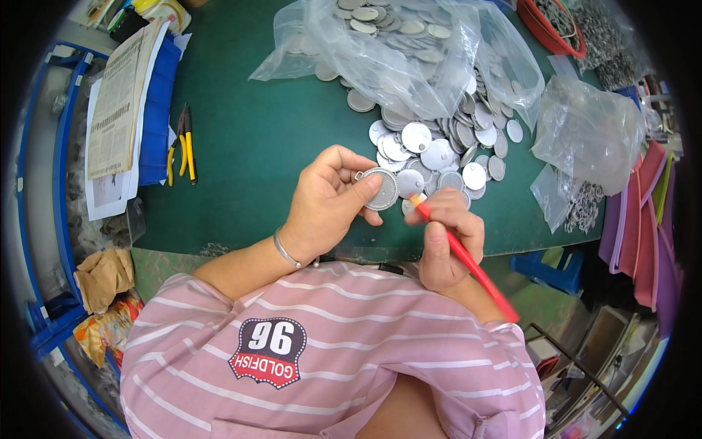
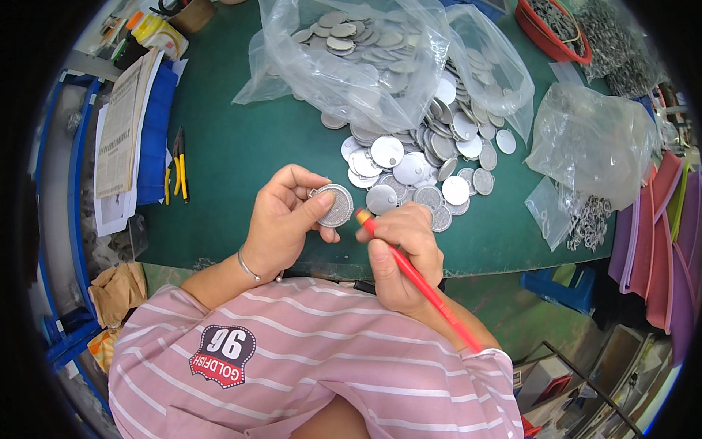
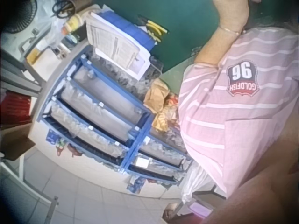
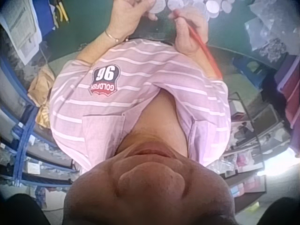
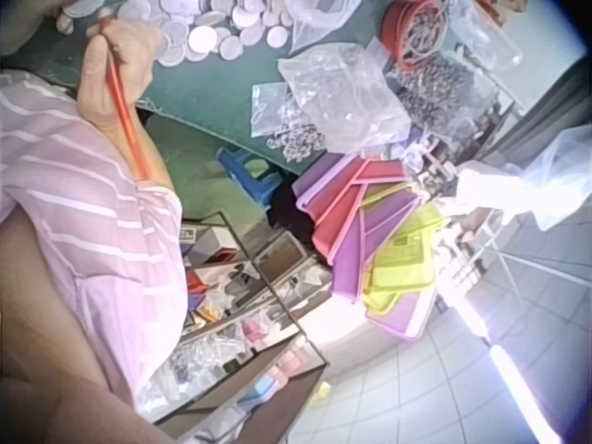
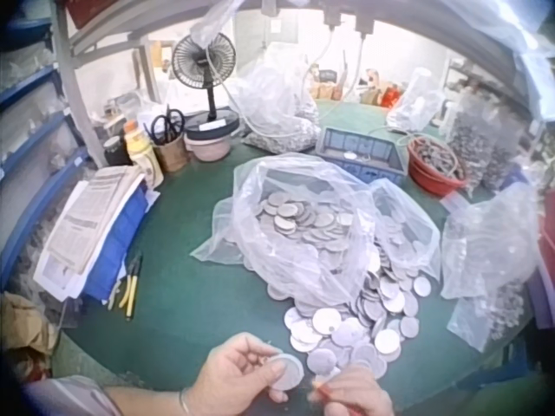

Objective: The person holds a metal disc in one hand and uses a red tool to apply a small white circular adhesive strip to the center of the disc.

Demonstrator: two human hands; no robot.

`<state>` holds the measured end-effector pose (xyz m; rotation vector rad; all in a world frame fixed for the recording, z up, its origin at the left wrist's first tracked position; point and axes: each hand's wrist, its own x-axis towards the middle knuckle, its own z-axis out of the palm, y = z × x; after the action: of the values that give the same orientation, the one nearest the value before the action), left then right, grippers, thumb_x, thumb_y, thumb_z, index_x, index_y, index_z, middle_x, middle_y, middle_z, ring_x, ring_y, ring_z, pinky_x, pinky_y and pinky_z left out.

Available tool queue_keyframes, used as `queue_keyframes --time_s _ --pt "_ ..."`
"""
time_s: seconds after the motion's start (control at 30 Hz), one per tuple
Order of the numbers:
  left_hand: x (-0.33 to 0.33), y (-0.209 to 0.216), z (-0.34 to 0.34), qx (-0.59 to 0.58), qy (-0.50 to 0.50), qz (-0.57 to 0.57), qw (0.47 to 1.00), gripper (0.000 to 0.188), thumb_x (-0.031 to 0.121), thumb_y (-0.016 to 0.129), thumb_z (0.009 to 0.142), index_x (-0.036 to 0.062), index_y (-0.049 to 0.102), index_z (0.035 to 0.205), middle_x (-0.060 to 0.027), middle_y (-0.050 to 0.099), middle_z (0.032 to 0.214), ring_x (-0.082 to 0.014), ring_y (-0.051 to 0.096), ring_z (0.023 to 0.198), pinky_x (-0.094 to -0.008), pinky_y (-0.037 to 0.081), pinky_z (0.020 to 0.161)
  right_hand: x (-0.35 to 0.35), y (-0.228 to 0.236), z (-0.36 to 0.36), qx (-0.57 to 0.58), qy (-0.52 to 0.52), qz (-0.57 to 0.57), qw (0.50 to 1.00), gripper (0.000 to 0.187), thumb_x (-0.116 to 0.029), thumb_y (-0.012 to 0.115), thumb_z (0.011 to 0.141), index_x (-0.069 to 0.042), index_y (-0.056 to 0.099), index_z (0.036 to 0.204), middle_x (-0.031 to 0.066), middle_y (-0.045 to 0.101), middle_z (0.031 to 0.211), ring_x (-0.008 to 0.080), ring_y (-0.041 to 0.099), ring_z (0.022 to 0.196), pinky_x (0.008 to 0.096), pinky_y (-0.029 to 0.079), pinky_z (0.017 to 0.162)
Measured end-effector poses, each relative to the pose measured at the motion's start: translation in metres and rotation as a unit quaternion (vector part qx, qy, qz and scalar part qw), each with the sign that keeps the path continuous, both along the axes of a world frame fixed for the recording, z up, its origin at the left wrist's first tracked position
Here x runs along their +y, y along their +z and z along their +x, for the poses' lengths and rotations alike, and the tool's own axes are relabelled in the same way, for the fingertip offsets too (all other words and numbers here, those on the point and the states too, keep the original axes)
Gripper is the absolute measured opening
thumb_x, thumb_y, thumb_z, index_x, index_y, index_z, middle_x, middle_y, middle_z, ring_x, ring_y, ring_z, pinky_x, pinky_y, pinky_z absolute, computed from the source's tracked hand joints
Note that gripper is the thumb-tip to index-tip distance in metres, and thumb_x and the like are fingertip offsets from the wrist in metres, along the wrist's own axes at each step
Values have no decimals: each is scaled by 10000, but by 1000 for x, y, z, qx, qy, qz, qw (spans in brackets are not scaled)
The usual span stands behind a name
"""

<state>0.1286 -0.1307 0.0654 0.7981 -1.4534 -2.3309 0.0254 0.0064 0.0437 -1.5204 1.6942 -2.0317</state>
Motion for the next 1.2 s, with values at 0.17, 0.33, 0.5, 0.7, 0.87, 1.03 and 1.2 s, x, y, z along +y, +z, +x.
queue_keyframes --time_s 0.17,0.33,0.5,0.7,0.87,1.03,1.2 --pt "-1 -3 0 16 11 57 998 182 119 524 876 -38 480 957 -109 597 811 -138 599 614 -223 501 510 -5 -1 4 12 -48 74 996 360 1 673 718 -36 486 1024 152 599 1030 234 565 852 315 423 733" --pt "-2 -5 2 61 -8 119 991 268 207 423 929 -37 508 997 -102 594 821 -149 597 637 -248 508 579 -9 -5 9 -60 -30 83 994 419 23 701 686 -23 473 1035 166 572 1068 224 566 896 291 453 762" --pt "-3 -2 3 60 -20 110 992 313 220 401 936 -44 522 1052 -93 588 822 -139 587 658 -247 501 604 -10 -4 9 -84 -31 66 994 402 30 695 691 -16 478 1025 163 574 1038 214 567 894 294 459 776" --pt "-3 -4 5 60 -50 45 996 233 126 504 886 -37 554 1044 -76 588 822 -113 567 650 -219 475 597 -5 -2 11 -182 -39 77 980 276 10 636 767 -5 477 993 129 582 931 168 584 767 252 476 683" --pt "-3 -7 3 12 -50 -15 999 184 63 561 842 -43 575 993 -94 608 824 -133 579 660 -237 487 608 -8 6 9 -391 -8 93 916 146 -64 542 862 -1 457 963 105 573 844 148 596 644 226 494 575" --pt "-3 -5 2 -1 -37 78 996 194 77 556 846 -48 575 993 -121 620 858 -158 608 685 -262 509 634 -8 4 6 -453 11 71 889 126 -80 462 898 -16 411 994 129 581 867 166 599 672 272 510 611" --pt "-3 -2 1 2 -39 86 996 199 85 554 848 -46 576 996 -126 624 859 -174 622 697 -272 517 644 -7 3 5 -437 9 58 898 116 -76 438 901 -25 401 999 125 568 862 161 584 707 281 511 612"
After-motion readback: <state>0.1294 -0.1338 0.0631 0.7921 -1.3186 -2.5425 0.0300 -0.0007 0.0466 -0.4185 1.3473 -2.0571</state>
